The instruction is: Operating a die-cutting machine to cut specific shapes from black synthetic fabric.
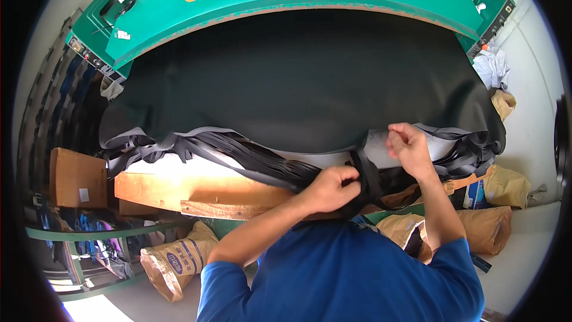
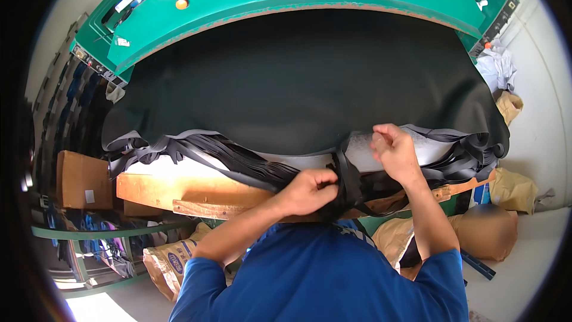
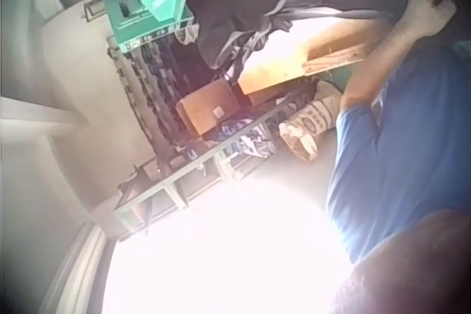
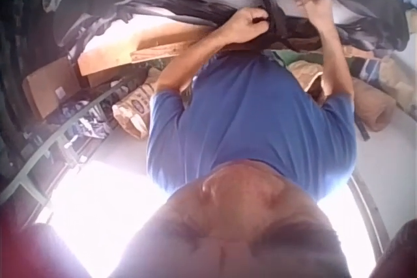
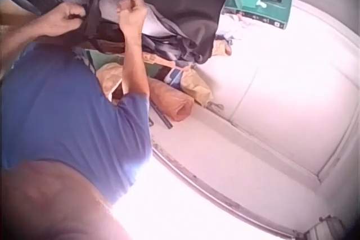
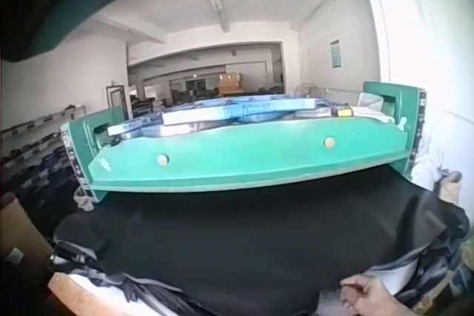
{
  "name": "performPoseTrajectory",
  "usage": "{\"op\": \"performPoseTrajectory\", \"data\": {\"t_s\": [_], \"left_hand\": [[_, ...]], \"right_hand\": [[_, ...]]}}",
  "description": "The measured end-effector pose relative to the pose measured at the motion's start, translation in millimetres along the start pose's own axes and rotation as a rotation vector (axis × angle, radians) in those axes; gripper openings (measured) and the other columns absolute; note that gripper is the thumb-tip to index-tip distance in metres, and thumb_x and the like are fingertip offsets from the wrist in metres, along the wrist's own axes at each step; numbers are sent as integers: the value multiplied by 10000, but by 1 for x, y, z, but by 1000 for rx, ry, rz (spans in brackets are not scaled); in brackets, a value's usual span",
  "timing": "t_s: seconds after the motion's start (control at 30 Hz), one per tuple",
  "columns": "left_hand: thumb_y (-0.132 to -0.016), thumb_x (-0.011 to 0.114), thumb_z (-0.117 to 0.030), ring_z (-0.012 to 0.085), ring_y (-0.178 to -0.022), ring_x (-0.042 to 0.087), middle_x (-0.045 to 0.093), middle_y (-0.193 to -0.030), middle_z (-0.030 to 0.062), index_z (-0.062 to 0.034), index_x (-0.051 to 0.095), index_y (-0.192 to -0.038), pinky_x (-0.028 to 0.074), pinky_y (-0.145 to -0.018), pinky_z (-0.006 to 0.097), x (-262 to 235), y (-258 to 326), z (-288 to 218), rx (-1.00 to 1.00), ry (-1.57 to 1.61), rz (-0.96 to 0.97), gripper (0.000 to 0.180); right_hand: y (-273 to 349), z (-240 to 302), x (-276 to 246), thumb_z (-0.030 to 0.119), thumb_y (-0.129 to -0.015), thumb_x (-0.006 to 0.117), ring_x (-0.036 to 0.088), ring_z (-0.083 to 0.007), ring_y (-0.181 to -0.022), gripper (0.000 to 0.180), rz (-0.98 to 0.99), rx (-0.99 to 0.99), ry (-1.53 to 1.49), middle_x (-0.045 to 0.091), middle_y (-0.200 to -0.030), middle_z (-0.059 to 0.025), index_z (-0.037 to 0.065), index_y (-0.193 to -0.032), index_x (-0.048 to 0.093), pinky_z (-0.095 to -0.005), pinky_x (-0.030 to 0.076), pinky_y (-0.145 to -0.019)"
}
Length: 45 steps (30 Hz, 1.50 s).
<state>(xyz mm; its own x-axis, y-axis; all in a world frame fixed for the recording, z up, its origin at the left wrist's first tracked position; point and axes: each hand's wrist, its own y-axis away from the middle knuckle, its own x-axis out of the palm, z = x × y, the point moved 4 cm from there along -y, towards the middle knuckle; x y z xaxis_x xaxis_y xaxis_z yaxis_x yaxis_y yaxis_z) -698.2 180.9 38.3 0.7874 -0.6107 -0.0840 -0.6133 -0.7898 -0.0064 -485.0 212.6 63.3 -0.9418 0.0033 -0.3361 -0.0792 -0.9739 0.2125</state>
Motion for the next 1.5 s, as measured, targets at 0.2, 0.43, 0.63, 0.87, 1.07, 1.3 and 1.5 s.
{"op": "performPoseTrajectory", "data": {"t_s": [0.2,0.43,0.63,0.87,1.07,1.3,1.5], "left_hand": [[-810,609,-14,280,-759,615,628,-782,122,10,627,-845,480,-705,356,-9,32,-26,259,-320,-79,46],[-846,615,-18,273,-1152,516,491,-1270,189,22,435,-1268,455,-962,383,-63,68,6,20,160,-937,461],[-876,539,-18,323,-1163,546,436,-1336,261,131,281,-1370,455,-987,391,-59,59,8,-152,998,-833,577],[-811,563,-2,254,-951,640,620,-1062,198,75,511,-1230,513,-834,321,-63,-25,7,31,246,-739,429],[-771,546,46,384,-868,615,630,-942,210,41,595,-1110,498,-812,426,-78,-51,-35,396,-426,-945,343],[-721,591,26,347,-899,618,646,-925,166,17,617,-1005,494,-802,423,-87,-19,4,339,-744,-553,285],[-751,572,-93,268,-971,580,616,-953,115,1,628,-984,432,-903,413,-75,-18,7,302,-1068,-618,257]], "right_hand": [[14,-16,38,78,-908,579,553,-241,-1110,386,-2,40,-518,553,-1196,-181,-62,-1246,457,-347,468,-959],[26,-12,71,175,-903,529,580,-240,-1049,357,86,197,-906,606,-1148,-128,-30,-1195,516,-365,454,-933],[-3,-27,70,144,-889,446,631,-259,-902,244,3,326,-904,666,-983,-136,-10,-980,611,-369,498,-878],[-28,-1,52,148,-891,468,528,-137,-535,219,402,174,-1149,612,-770,-48,24,-999,613,-265,416,-476],[-49,24,68,154,-924,503,536,-68,-656,288,412,-51,-785,636,-1028,-26,31,-1176,570,-202,434,-531],[-62,36,60,176,-940,484,503,-76,-549,168,261,70,-849,591,-773,1,50,-942,594,-194,427,-507],[-53,37,61,305,-989,459,386,-58,-438,266,415,158,-999,523,-701,34,74,-987,592,-195,330,-409]]}}
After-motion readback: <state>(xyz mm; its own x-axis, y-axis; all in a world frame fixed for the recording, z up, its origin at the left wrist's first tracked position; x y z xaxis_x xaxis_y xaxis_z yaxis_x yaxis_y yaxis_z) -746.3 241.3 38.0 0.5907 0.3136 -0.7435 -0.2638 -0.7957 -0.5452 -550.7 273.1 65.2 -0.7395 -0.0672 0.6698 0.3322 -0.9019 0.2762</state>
